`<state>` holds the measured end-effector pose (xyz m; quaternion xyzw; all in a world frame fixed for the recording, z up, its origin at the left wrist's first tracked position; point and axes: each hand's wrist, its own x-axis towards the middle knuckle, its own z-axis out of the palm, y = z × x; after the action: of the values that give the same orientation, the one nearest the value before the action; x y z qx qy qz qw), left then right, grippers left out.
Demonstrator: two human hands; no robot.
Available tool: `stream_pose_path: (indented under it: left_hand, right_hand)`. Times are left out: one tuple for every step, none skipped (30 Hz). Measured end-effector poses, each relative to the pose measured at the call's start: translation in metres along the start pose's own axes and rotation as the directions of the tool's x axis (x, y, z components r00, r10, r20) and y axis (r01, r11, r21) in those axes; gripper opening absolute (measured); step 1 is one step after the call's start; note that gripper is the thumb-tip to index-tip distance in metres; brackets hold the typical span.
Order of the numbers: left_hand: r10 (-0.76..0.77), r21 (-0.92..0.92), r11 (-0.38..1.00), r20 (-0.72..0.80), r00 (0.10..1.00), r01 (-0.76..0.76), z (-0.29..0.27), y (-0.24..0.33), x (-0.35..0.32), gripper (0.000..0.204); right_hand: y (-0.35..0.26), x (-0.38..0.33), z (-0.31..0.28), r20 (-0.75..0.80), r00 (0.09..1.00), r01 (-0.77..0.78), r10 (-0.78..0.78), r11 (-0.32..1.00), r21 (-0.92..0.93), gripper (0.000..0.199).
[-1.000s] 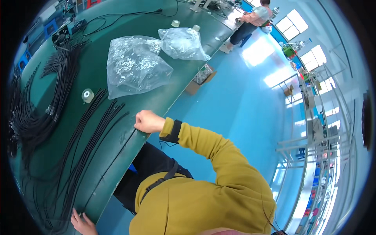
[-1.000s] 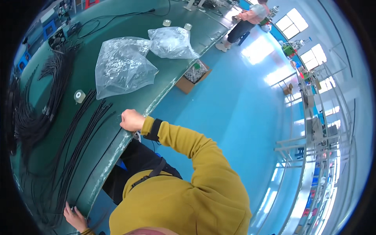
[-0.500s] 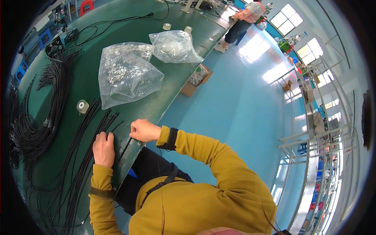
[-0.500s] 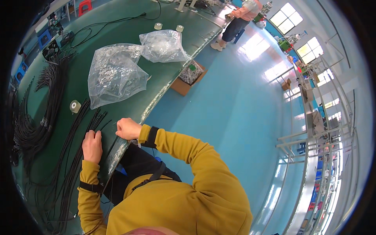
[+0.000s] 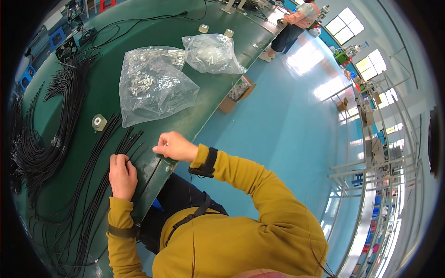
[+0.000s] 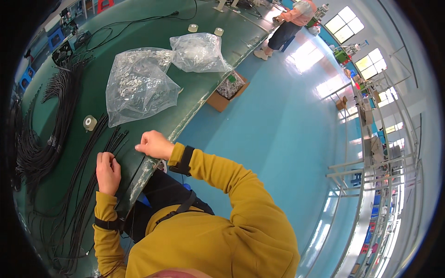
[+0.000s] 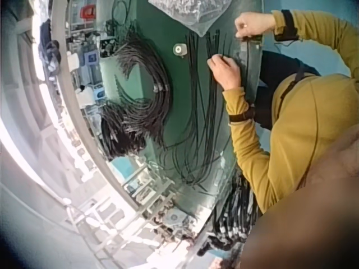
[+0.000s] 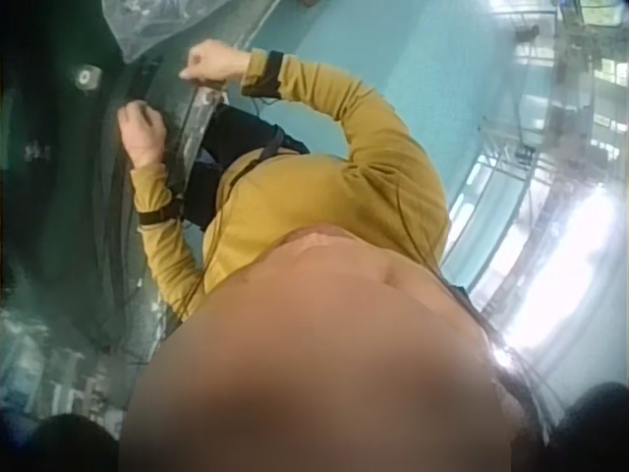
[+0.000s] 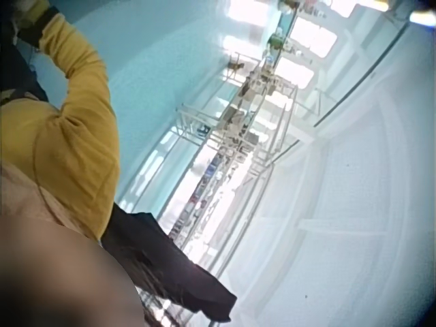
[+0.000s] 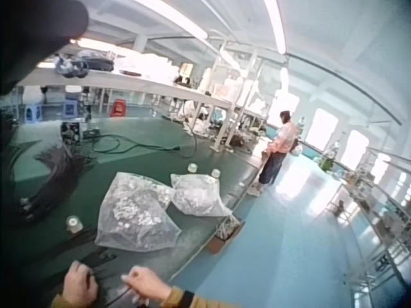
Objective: Manually attaching connectors and terminals to the ends of pre-cut wires at a production workbench.
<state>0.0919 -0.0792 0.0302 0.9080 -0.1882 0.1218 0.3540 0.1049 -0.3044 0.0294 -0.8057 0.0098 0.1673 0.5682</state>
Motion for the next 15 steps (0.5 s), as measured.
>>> stream_pose_path:
  left_hand:
    - [-0.003, -0.06, 0.998, -0.025, 1.0, 0.001, -0.003, 0.004, 0.0, 0.008]
    - [-0.013, -0.135, 0.991, -0.047, 0.999, 0.006, -0.006, 0.009, 0.0, 0.009]
    - [-0.008, -0.132, 0.991, -0.045, 0.999, 0.002, -0.009, 0.014, 0.0, 0.008]
    - [-0.01, -0.144, 0.99, -0.039, 0.999, 0.005, -0.013, 0.018, -0.001, 0.009]
    - [-0.015, -0.154, 0.988, -0.034, 0.999, 0.01, -0.015, 0.021, -0.002, 0.009]
    - [0.008, -0.14, 0.99, -0.063, 0.998, -0.017, -0.016, 0.024, -0.003, 0.008]
    - [0.023, -0.118, 0.992, -0.088, 0.996, -0.034, -0.017, 0.025, -0.003, 0.008]
    - [0.03, -0.092, 0.995, -0.109, 0.994, -0.04, -0.018, 0.025, -0.006, 0.008]
    - [0.039, -0.06, 0.997, -0.125, 0.991, -0.047, -0.018, 0.024, -0.009, 0.008]
    - [0.01, -0.057, 0.998, -0.126, 0.992, -0.017, -0.017, 0.023, -0.012, 0.008]
    - [0.006, -0.033, 0.999, -0.135, 0.991, -0.011, -0.016, 0.022, -0.014, 0.006]
    - [-0.027, -0.03, 0.999, -0.136, 0.99, 0.023, -0.016, 0.02, -0.018, 0.006]
    - [-0.038, -0.025, 0.999, -0.149, 0.988, 0.034, -0.016, 0.019, -0.021, 0.006]
    - [-0.07, -0.016, 0.998, -0.135, 0.988, 0.068, -0.017, 0.019, -0.025, 0.006]
    - [-0.079, -0.018, 0.997, -0.136, 0.988, 0.077, -0.018, 0.019, -0.028, 0.007]
  right_hand:
    - [-0.005, 0.0, -0.003, 0.073, 0.987, -0.152, 0.14, 0.968, 0.201, 0.026]
    - [-0.01, -0.001, -0.004, 0.121, 0.973, -0.223, 0.196, 0.936, 0.274, 0.026]
    - [-0.015, -0.002, -0.003, 0.167, 0.963, -0.258, 0.211, 0.898, 0.355, 0.027]
    - [-0.018, -0.003, -0.003, 0.215, 0.951, -0.295, 0.221, 0.852, 0.432, 0.028]
    - [-0.021, -0.004, -0.001, 0.218, 0.953, -0.291, 0.212, 0.841, 0.456, 0.028]
    - [-0.023, -0.004, 0.002, 0.224, 0.953, -0.289, 0.203, 0.829, 0.478, 0.029]
    - [-0.025, -0.003, 0.008, 0.241, 0.951, -0.293, 0.193, 0.815, 0.501, 0.03]
    - [-0.024, -0.001, 0.01, 0.266, 0.95, -0.294, 0.167, 0.768, 0.568, 0.029]
    - [-0.023, 0.001, 0.011, 0.301, 0.936, -0.336, 0.18, 0.71, 0.619, 0.029]
    - [-0.022, 0.002, 0.011, 0.327, 0.933, -0.341, 0.15, 0.661, 0.669, 0.024]
    - [-0.021, 0.005, 0.011, 0.37, 0.915, -0.394, 0.163, 0.567, 0.723, 0.019]
    - [-0.019, 0.004, 0.01, 0.377, 0.92, -0.373, 0.104, 0.525, 0.765, 0.018]
    - [-0.017, 0.003, 0.011, 0.346, 0.937, -0.309, 0.05, 0.584, 0.751, 0.018]
    - [-0.017, 0.005, 0.012, 0.346, 0.936, -0.311, 0.063, 0.605, 0.733, 0.018]
    - [-0.016, 0.005, 0.014, 0.348, 0.936, -0.312, 0.053, 0.585, 0.749, 0.016]
